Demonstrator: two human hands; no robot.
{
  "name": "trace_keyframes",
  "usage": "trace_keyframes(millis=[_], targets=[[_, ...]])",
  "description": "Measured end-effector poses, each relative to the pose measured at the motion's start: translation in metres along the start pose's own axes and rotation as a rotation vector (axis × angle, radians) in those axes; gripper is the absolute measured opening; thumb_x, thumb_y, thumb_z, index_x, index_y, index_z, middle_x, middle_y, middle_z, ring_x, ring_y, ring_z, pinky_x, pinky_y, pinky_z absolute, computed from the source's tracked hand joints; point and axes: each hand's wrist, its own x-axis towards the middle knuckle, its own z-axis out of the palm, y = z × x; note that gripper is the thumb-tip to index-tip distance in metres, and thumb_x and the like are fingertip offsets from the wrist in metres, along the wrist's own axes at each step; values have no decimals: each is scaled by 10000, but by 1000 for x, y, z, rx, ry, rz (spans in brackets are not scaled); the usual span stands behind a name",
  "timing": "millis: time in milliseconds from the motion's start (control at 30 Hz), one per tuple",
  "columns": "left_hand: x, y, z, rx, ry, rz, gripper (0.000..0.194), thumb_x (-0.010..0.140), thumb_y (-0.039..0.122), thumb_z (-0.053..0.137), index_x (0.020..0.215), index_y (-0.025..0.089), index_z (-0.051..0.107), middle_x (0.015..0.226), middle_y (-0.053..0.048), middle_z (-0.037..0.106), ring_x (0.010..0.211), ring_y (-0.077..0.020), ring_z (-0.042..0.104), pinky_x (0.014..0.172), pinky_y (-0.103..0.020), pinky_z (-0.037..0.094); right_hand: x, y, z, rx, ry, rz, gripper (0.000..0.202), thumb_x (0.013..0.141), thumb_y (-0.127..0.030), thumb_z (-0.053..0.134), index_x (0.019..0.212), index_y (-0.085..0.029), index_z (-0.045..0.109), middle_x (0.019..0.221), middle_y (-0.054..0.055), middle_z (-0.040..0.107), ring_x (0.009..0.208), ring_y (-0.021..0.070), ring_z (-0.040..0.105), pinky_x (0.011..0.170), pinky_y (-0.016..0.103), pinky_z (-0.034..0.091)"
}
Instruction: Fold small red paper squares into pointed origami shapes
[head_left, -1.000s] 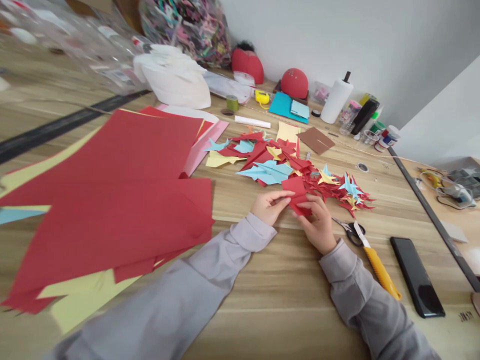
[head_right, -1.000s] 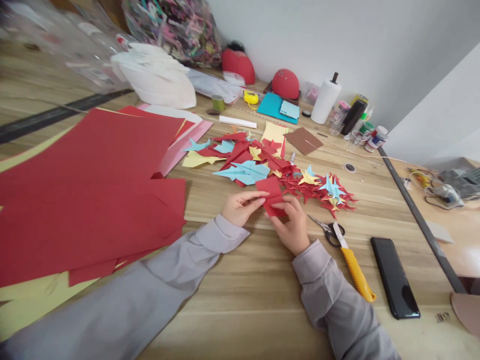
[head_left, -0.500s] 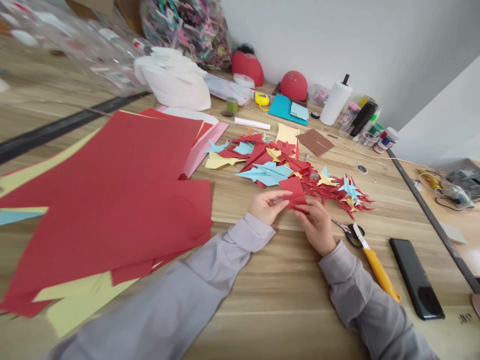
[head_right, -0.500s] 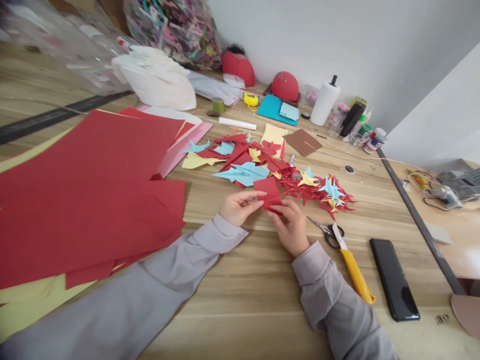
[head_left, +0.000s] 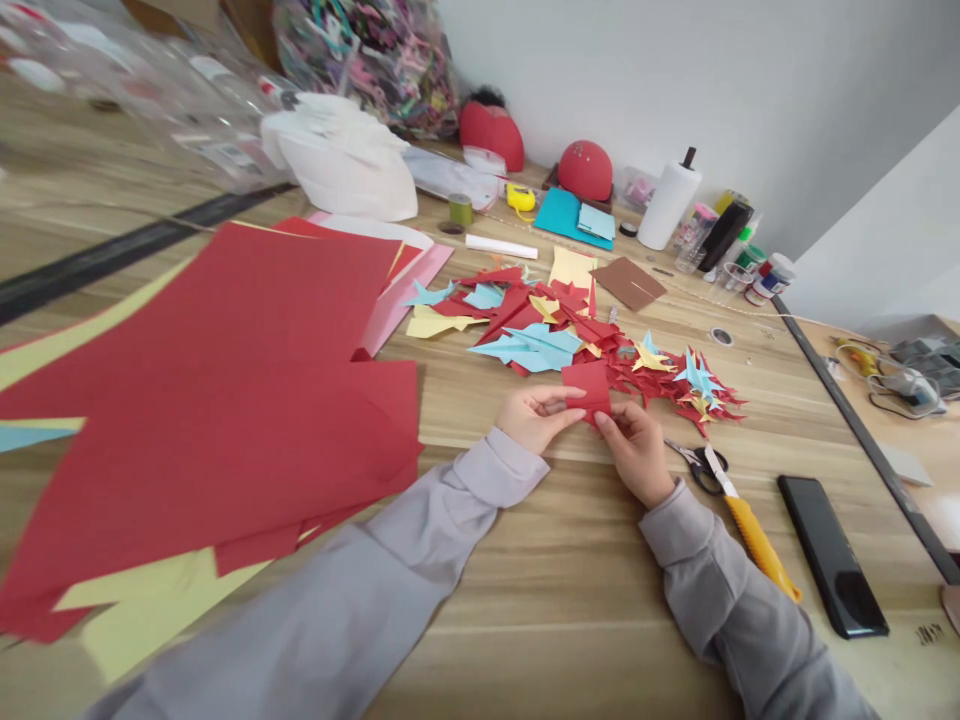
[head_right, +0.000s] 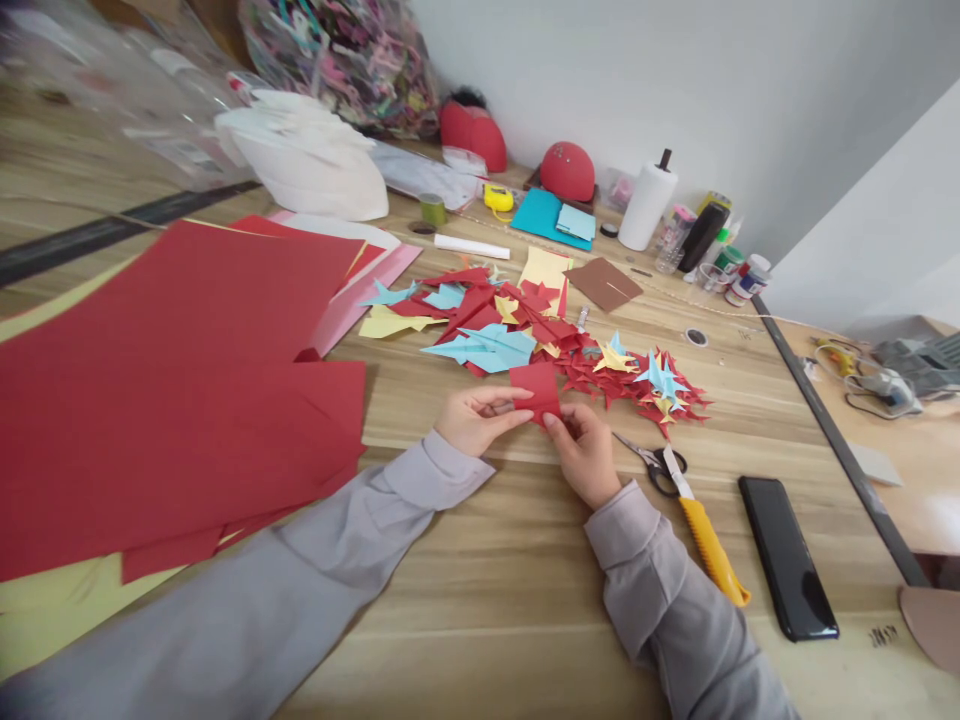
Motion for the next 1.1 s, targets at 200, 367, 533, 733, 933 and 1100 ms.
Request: trace_keyframes(millis=[200,367,533,733,933,1100], targets=[[0,-3,2,-92,-45,-35,363,511,278,771,836,131,704,775,-60,722,685,-184,673,717,-333,571,1,-1,-2,4,75,4,177,775,-344,583,736,-171,575,607,-11,576,554,119,527,550,250,425],[-1,-5,3,-52,-25,1,252,547,291,750,736,130,705,640,-46,701,583,-181,664,609,-310,578,1,-1,-2,82,50,36,184,764,-359,593,779,-176,587,633,-8,594,571,121,540,566,253,442],[-2,-3,3,-51,7,1,244,539,274,755,707,110,690,594,-49,686,556,-182,660,592,-304,574,1,-3,-2,126,35,60,206,748,-382,604,800,-183,590,663,-5,617,575,124,551,577,260,463],[-2,-2,4,-37,4,-13,234,532,268,757,695,115,689,578,-47,683,560,-182,662,604,-301,573,2,-3,-2,125,38,76,202,758,-384,593,748,-182,581,625,-10,606,553,121,543,555,254,456],[-2,-1,4,-47,-6,-37,253,513,271,766,691,111,684,574,-46,682,574,-197,668,628,-331,576,2,-2,-2,114,51,73,213,768,-396,577,730,-186,574,610,-15,597,545,122,534,546,255,452],[-2,-1,4,-56,-5,-55,247,504,255,769,684,109,683,561,-48,680,579,-202,670,624,-333,574,2,-2,-2,130,48,59,191,772,-380,574,725,-195,575,587,-25,573,529,119,520,534,251,446]])
